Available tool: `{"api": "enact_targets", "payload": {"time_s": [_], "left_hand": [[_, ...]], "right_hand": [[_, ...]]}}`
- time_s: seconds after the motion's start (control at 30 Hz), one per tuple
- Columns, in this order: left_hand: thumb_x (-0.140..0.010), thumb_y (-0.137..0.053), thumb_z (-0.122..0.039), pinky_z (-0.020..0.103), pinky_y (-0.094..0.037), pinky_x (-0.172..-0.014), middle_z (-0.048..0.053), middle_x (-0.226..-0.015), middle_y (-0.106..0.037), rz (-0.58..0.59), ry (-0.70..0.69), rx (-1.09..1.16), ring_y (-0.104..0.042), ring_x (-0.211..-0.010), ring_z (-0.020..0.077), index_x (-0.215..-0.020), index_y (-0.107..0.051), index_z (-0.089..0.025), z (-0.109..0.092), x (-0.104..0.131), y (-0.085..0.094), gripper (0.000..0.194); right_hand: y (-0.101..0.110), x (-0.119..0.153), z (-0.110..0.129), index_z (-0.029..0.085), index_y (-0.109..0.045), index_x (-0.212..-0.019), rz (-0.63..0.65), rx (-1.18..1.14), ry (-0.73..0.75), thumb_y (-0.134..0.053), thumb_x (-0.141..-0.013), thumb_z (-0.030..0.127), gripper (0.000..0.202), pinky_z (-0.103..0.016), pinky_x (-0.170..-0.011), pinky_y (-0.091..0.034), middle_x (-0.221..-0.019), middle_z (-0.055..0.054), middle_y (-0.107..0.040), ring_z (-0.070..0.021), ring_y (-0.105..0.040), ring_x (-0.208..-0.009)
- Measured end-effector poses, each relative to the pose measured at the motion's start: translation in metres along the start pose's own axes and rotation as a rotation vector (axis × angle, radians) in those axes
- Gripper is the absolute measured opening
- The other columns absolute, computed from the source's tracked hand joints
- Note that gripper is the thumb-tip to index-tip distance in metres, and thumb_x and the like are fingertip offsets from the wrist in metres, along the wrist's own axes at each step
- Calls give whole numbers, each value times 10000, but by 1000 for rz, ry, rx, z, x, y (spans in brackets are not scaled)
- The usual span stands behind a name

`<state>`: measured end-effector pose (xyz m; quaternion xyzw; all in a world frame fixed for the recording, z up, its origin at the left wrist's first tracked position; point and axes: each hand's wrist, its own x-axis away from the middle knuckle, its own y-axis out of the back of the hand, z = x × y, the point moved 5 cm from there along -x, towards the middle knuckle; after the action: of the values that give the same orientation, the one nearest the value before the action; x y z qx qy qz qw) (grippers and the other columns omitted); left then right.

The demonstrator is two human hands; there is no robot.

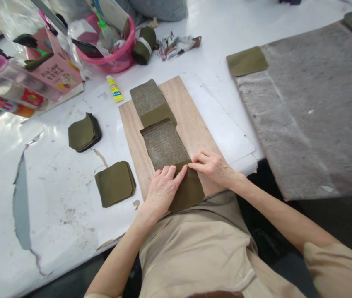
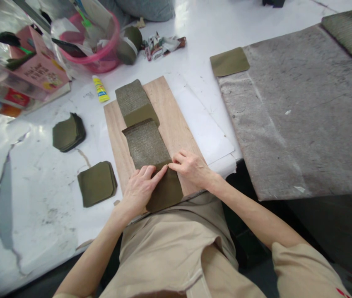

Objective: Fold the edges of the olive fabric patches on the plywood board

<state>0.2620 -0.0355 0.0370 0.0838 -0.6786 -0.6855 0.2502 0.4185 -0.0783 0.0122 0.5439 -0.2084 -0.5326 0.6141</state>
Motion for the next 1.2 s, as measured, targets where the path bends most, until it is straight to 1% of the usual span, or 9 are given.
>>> {"api": "enact_targets", "payload": {"time_s": [0.07, 0.2, 0.33, 0.5, 0.63, 0.8, 0.9, 1.03, 1.2], "left_hand": [[-950, -440, -134, 329, -432, -779, 77, -1051, -542, -7, 4, -13, -513, -954, 210, -1455, -366, -231, 0, 0, 0, 520], [-945, -448, -131, 329, -430, -776, 77, -1067, -536, -31, 3, -41, -507, -950, 210, -1451, -368, -232, 0, 0, -2, 522], [-943, -434, -122, 331, -432, -779, 75, -1060, -535, -52, 9, -41, -508, -941, 203, -1441, -379, -241, 0, 0, -3, 515], [-938, -423, -109, 325, -429, -759, 74, -1048, -536, -52, 11, -57, -504, -929, 202, -1443, -377, -234, 0, 0, -1, 522], [-936, -427, -110, 326, -422, -752, 73, -1036, -532, -50, 13, -49, -502, -926, 201, -1447, -371, -249, -1, -1, 1, 532], [-937, -455, -133, 338, -420, -729, 80, -1019, -520, -42, -5, -78, -499, -929, 226, -1460, -356, -245, -4, -3, 0, 544], [-942, -449, -137, 341, -417, -721, 80, -1008, -519, -53, -1, -88, -502, -917, 230, -1465, -346, -261, -6, -5, 0, 547], [-944, -449, -137, 327, -418, -728, 76, -1007, -534, -67, 13, -89, -510, -914, 212, -1460, -351, -268, -7, -6, -1, 542], [-939, -469, -145, 343, -445, -781, 101, -1098, -565, -115, 34, -98, -528, -987, 221, -1438, -393, -228, -4, 4, -8, 512]], "right_hand": [[1, 2, -2, 168, -686, -1086, -5, -48, -31, -467, -974, 174, 246, -301, -809, -478, -963, -83, -603, -192, -501, -948], [3, 2, -7, 189, -692, -1094, -61, -173, -153, -479, -971, 185, 245, -310, -819, -495, -947, -71, -615, -189, -519, -943], [3, 0, -7, 181, -678, -1123, -69, -206, -187, -498, -966, 209, 241, -339, -838, -504, -956, -77, -633, -204, -531, -968], [2, 0, -6, 182, -693, -1081, -57, -157, -190, -512, -960, 214, 220, -319, -833, -497, -943, -72, -636, -201, -532, -957], [2, 2, -2, 197, -680, -1128, -22, -59, -134, -492, -964, 184, 250, -311, -831, -484, -971, -77, -626, -196, -520, -955], [5, 6, 2, 174, -666, -1153, -1, 52, -98, -452, -980, 191, 275, -318, -842, -474, -991, -93, -623, -205, -509, -956], [6, 9, 1, 192, -662, -1165, -8, 46, -142, -464, -976, 198, 274, -326, -850, -475, -1017, -93, -620, -211, -511, -975], [4, 12, -1, 229, -627, -1249, -45, -26, -242, -489, -962, 170, 323, -315, -854, -481, -1065, -86, -616, -206, -522, -1017], [-2, 13, 8, 273, -624, -1266, -37, 89, -214, -530, -948, 190, 342, -341, -861, -457, -1117, -87, -611, -227, -519, -1028]]}}
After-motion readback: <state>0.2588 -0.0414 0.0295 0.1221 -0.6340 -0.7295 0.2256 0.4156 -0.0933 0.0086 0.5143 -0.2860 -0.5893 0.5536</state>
